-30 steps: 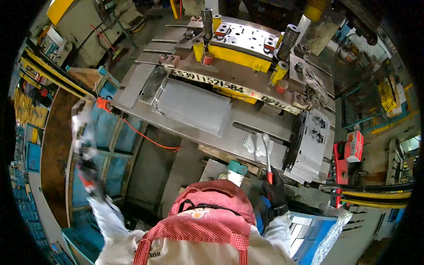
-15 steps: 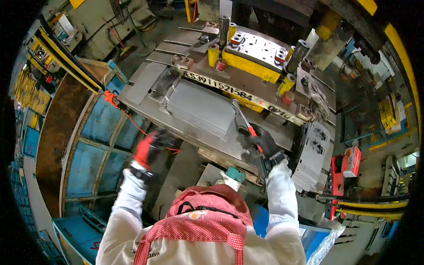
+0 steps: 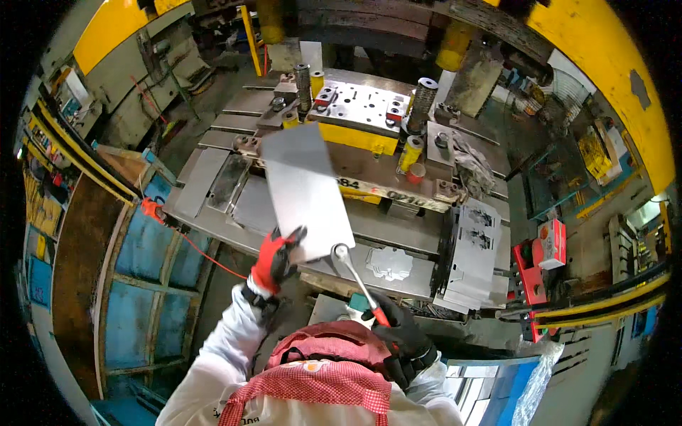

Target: Operating a large hydraulic press machine to bend or shape metal components.

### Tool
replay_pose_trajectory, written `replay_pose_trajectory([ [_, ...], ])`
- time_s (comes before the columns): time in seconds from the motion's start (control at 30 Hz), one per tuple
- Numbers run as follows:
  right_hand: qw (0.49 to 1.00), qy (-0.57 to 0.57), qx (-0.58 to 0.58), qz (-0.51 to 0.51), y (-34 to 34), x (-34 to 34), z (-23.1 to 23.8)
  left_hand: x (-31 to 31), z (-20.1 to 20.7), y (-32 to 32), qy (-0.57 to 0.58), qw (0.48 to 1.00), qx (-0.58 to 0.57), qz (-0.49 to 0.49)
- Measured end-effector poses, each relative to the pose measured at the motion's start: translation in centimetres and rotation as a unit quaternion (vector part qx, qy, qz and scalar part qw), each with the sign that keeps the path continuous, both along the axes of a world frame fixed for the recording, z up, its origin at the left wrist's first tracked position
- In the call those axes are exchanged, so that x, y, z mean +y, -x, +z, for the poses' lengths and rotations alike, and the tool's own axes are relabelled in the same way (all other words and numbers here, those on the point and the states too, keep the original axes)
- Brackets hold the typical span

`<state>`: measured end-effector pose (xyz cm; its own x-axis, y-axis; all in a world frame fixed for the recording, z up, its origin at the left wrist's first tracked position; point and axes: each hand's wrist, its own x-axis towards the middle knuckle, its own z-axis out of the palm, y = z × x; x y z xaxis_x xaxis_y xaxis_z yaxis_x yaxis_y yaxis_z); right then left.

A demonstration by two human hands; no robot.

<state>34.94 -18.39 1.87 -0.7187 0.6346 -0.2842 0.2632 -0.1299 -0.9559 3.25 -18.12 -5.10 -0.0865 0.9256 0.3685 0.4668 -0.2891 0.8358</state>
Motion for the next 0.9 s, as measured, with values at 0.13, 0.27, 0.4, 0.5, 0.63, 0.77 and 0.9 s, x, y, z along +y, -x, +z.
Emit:
replay_pose_trajectory([
  [0.13, 0.991, 0.023, 0.09, -0.092, 1.0, 2.8, 1.4, 8.9, 3.0, 1.9, -0.148, 0.974, 0.169, -0.037],
  [0.27, 0.987, -0.006, 0.096, -0.131, 2.8, 7.0, 2.4, 18.0, 2.3, 2.5, -0.03, 0.946, -0.253, -0.2],
  [0.4, 0.984, 0.007, 0.123, -0.131, 3.8, 10.4, 2.6, 22.4, 0.8, 3.9, 0.021, 0.947, -0.233, -0.219],
  [0.5, 0.982, 0.006, 0.137, -0.128, 4.3, 11.7, 1.6, 21.8, 1.1, 3.8, 0.017, 0.924, -0.323, -0.203],
  [0.63, 0.984, 0.008, 0.129, -0.119, 5.4, 11.9, -0.2, 18.3, 3.7, 1.9, 0.168, 0.781, -0.576, -0.172],
  [0.77, 0.98, 0.036, 0.161, -0.108, 5.8, 12.0, -0.4, 16.4, 4.0, -0.3, 0.173, 0.759, -0.616, -0.122],
  [0.9, 0.983, 0.056, 0.137, -0.107, 5.9, 12.1, 1.0, 18.3, 0.3, 0.0, 0.085, 0.814, -0.567, -0.089],
])
